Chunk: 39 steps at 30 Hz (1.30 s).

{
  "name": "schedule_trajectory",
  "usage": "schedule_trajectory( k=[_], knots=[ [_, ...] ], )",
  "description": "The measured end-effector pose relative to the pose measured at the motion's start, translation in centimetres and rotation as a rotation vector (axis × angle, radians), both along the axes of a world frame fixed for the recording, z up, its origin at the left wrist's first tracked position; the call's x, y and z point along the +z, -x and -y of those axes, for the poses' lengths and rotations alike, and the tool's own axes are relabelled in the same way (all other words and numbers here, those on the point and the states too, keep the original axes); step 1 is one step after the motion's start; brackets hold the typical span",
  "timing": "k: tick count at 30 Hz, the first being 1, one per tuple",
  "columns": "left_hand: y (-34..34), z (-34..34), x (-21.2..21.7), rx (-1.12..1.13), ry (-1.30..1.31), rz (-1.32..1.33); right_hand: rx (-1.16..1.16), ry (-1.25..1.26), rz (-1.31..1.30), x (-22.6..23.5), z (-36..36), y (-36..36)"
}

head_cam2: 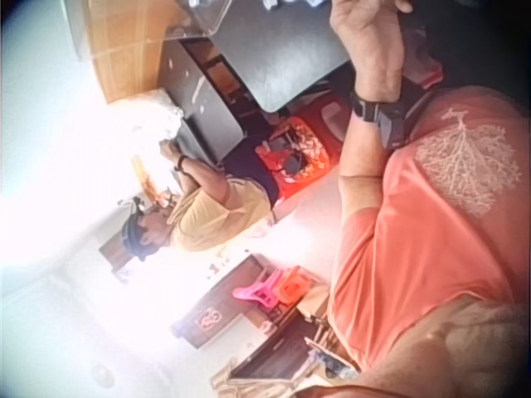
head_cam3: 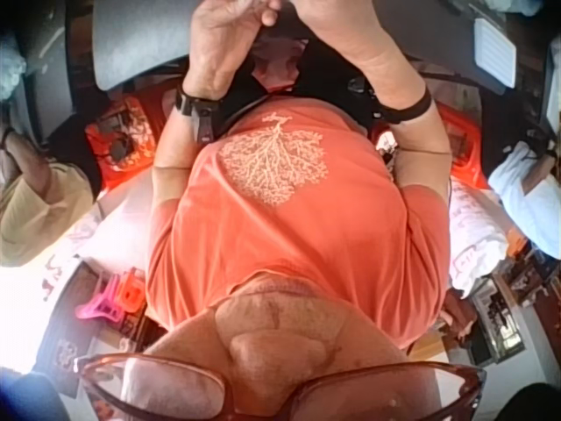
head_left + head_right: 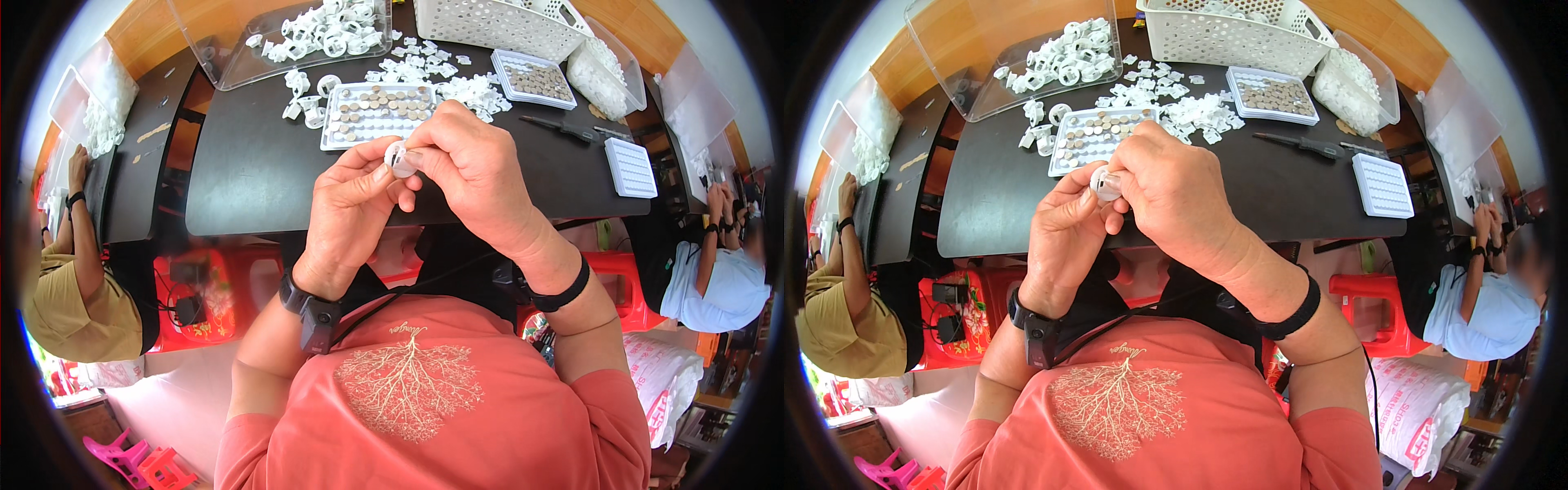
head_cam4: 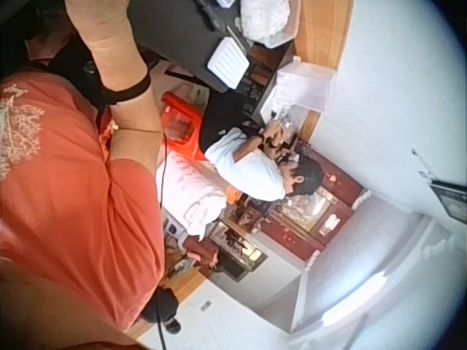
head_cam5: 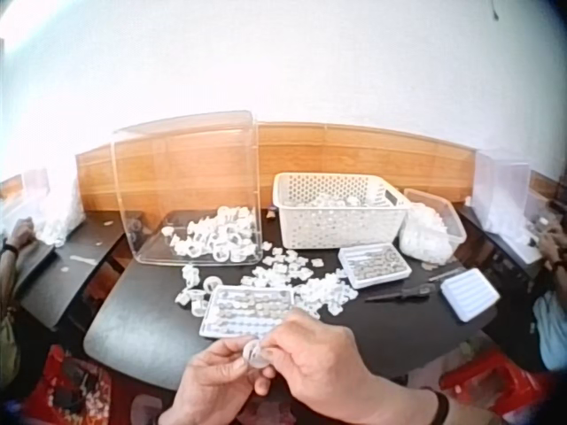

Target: Assembling small white and black plastic components and placing them into a white organizing tray.

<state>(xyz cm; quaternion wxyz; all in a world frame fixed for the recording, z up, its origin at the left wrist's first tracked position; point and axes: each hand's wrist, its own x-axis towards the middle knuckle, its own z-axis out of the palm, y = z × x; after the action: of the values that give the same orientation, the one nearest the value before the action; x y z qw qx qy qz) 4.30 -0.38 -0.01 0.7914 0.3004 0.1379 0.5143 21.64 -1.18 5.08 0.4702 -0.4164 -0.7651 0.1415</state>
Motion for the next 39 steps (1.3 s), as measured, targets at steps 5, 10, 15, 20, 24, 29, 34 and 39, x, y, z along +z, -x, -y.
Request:
schedule_trajectory(
  k=[5,10,15,20,24,29,34,39],
  knots=[
    [0.1,0.0,-0.1,-0.002,0.001,0.004,-0.04,-0.127,0.152,0.2,-0.1,0.0],
    [0.0,0.0,-0.2,0.003,-0.004,0.018,-0.037,-0.151,0.166,0.1,-0.2,0.2],
    [0.1,0.1,-0.3,0.003,-0.024,0.012,-0.008,0.052,-0.022,-0.4,0.0,0.2],
    [-0.1,0.3,-0.1,0.034,-0.029,-0.01,0.0,0.229,-0.184,-0.8,0.0,0.5],
    [-0.1,0.3,-0.5,0.05,-0.066,-0.049,0.172,0.438,-0.328,-0.8,-0.2,0.0],
    [-0.2,0.5,-0.3,0.067,-0.086,-0.039,0.246,0.553,-0.471,-0.7,-0.2,0.1],
    [0.0,0.7,-0.3,0.063,-0.085,-0.019,0.233,0.514,-0.467,-0.7,0.2,0.5],
    [-0.1,0.5,-0.5,0.081,-0.103,-0.033,0.346,0.587,-0.508,-0.9,-0.8,0.0]
  ],
)
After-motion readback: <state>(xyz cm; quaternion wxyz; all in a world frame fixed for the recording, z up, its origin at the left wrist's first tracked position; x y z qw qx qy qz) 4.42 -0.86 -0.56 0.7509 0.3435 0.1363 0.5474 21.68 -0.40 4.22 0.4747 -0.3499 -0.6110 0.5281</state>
